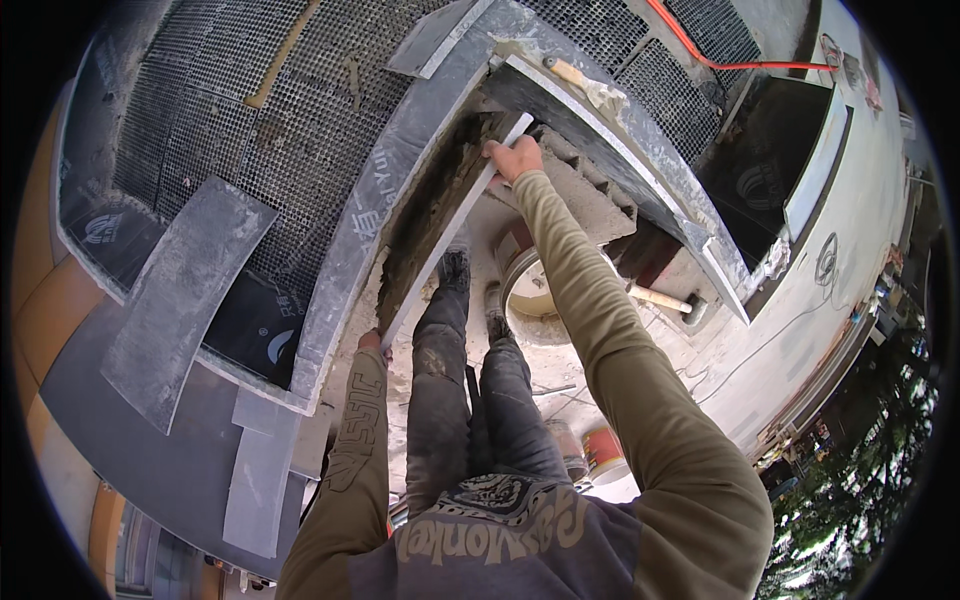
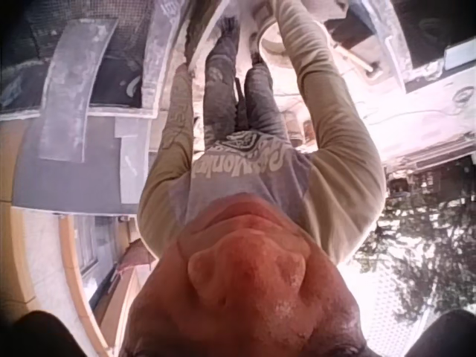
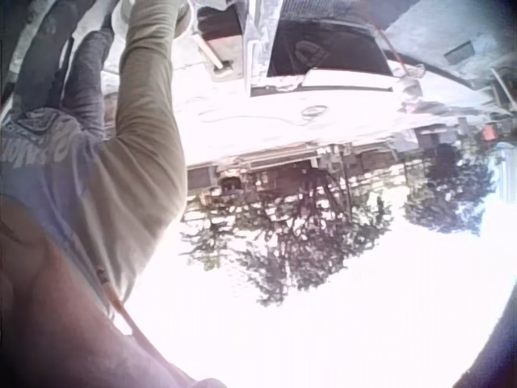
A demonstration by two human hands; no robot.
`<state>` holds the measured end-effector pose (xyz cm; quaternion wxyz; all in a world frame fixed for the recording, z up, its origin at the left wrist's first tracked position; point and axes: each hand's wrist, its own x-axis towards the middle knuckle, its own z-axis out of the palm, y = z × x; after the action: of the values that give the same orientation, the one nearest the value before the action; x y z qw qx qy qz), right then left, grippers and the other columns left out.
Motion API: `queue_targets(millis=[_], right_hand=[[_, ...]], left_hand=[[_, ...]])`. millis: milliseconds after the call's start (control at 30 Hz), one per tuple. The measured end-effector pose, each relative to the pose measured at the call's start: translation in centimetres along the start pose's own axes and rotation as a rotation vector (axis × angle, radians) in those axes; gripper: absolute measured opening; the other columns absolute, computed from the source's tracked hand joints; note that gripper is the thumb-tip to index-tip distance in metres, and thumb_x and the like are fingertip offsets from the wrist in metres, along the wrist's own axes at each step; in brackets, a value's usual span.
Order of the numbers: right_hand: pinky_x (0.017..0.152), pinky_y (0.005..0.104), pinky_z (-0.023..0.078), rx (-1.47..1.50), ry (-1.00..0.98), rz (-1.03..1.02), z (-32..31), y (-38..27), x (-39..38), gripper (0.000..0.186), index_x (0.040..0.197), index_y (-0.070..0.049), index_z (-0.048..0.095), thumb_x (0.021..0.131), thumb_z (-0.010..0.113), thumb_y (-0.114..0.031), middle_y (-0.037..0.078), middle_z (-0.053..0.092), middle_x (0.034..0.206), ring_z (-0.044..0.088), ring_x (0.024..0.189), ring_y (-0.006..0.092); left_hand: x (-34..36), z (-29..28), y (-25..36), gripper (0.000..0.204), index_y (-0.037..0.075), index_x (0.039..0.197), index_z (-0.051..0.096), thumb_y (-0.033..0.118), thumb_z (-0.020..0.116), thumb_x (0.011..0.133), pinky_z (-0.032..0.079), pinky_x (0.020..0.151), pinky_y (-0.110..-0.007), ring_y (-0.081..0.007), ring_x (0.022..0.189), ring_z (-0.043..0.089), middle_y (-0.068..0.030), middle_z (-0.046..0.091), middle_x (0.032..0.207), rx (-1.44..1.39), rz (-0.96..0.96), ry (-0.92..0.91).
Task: The person spreads cement on the floor using a trowel, then places a large tile onto the prepared area. They use a rubber mallet to tap the tile into position and adjust its alignment.
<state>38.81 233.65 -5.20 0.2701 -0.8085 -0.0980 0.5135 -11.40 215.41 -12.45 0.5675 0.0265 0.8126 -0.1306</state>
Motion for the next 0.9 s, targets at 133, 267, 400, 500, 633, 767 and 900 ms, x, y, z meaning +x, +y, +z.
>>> queue_targets(millis=[133,267,400,500,633,767,900], right_hand=[[0.059,0.0405,0.066,0.055,-0.005,-0.045,-1.0,-1.7,2.1,0.042,0.094,0.020,0.069,0.078,0.075,-0.018,0.027,0.074,0.091,0.077,0.072,0.0324],[0.058,0.0401,0.066,0.034,0.034,-0.031,-0.3,-4.0,3.2,0.043,0.093,0.021,0.069,0.079,0.075,-0.019,0.027,0.074,0.091,0.077,0.073,0.0330],[0.057,0.0401,0.066,0.020,0.013,-0.034,0.1,-5.6,4.4,0.045,0.092,0.022,0.068,0.080,0.075,-0.021,0.027,0.074,0.091,0.077,0.073,0.0338],[0.057,0.0399,0.065,0.008,0.024,-0.053,0.0,-5.2,5.0,0.047,0.092,0.022,0.069,0.080,0.075,-0.023,0.027,0.074,0.090,0.077,0.072,0.0334],[0.058,0.0394,0.067,-0.046,-0.008,0.009,0.3,-6.4,4.9,0.044,0.096,0.020,0.068,0.080,0.075,-0.020,0.026,0.073,0.096,0.077,0.076,0.0335],[0.062,0.0381,0.065,-0.089,0.022,-0.008,0.9,-7.1,4.6,0.047,0.093,0.019,0.071,0.084,0.071,-0.027,0.025,0.075,0.086,0.077,0.069,0.0301],[0.069,0.0371,0.065,-0.078,0.027,-0.037,0.7,-6.3,5.4,0.047,0.098,0.015,0.073,0.086,0.069,-0.031,0.024,0.076,0.085,0.077,0.068,0.0288]], left_hand=[[-0.6,1.5,2.7,0.032,0.011,0.092,0.056,0.037,0.040,0.102,0.035,0.040,-0.038,-0.0194,0.042,0.045,-0.0057,0.049,0.061,-0.026,0.009,-0.033],[-1.0,1.6,4.6,0.031,0.011,0.089,0.054,0.035,0.040,0.102,0.032,0.040,-0.038,-0.0187,0.042,0.043,-0.0054,0.045,0.058,-0.018,-0.015,-0.105],[1.1,0.0,5.7,0.030,0.011,0.087,0.051,0.034,0.039,0.103,0.031,0.041,-0.037,-0.0182,0.043,0.041,-0.0053,0.043,0.057,0.064,0.018,-0.177],[0.3,1.4,6.6,0.028,0.011,0.089,0.050,0.032,0.038,0.103,0.029,0.040,-0.037,-0.0180,0.043,0.039,-0.0045,0.042,0.056,0.036,-0.002,-0.192],[-0.9,1.2,7.7,0.024,0.011,0.092,0.050,0.030,0.039,0.103,0.028,0.040,-0.038,-0.0176,0.044,0.038,-0.0037,0.041,0.056,-0.049,-0.102,-0.245],[0.3,-0.7,7.9,0.027,0.008,0.105,0.055,0.033,0.044,0.103,0.035,0.042,-0.038,-0.0190,0.047,0.045,-0.0044,0.044,0.058,-0.018,-0.096,-0.290],[-0.9,-0.8,8.8,0.053,0.003,0.130,0.056,0.048,0.052,0.102,0.052,0.054,-0.048,-0.0311,0.070,0.067,-0.0175,0.064,0.090,-0.038,-0.149,-0.129]])
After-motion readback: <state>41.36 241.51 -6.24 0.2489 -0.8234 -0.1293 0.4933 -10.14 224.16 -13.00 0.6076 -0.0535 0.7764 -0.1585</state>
